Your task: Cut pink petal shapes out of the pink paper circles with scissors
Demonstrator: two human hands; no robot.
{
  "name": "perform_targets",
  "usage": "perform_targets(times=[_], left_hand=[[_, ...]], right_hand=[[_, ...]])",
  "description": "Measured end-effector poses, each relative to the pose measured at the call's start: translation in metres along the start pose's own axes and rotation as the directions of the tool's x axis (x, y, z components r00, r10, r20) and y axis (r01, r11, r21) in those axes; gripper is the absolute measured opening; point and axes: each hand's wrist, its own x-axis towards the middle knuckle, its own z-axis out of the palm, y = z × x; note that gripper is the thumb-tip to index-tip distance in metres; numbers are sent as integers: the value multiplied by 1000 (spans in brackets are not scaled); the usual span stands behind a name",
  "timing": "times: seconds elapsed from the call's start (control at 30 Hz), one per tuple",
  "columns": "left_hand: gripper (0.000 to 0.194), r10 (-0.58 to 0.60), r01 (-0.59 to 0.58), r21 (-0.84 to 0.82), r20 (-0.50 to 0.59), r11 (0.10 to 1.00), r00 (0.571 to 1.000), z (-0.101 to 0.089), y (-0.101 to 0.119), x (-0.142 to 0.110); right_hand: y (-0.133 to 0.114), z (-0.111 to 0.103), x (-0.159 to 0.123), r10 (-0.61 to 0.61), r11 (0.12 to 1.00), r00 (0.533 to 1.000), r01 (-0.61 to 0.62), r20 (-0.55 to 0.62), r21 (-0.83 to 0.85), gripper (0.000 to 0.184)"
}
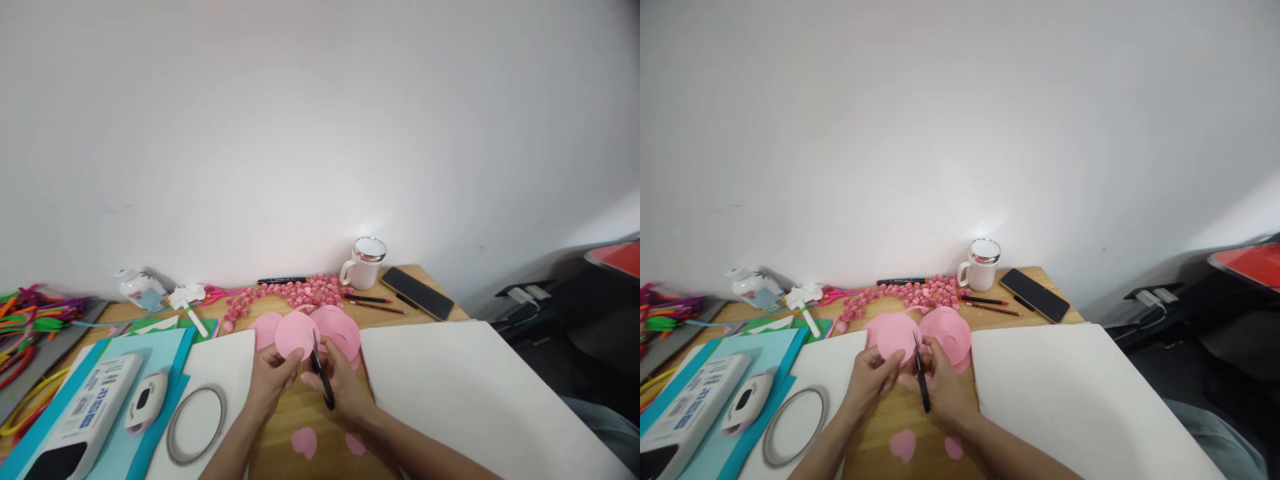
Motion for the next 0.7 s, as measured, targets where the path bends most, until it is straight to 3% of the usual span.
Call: perform_targets(times=[0.7], left_hand=[[43, 23, -23, 7, 35, 1000, 999, -5, -7, 7]], right_hand=[[-4, 4, -2, 71, 997, 997, -72, -37, -36, 45]])
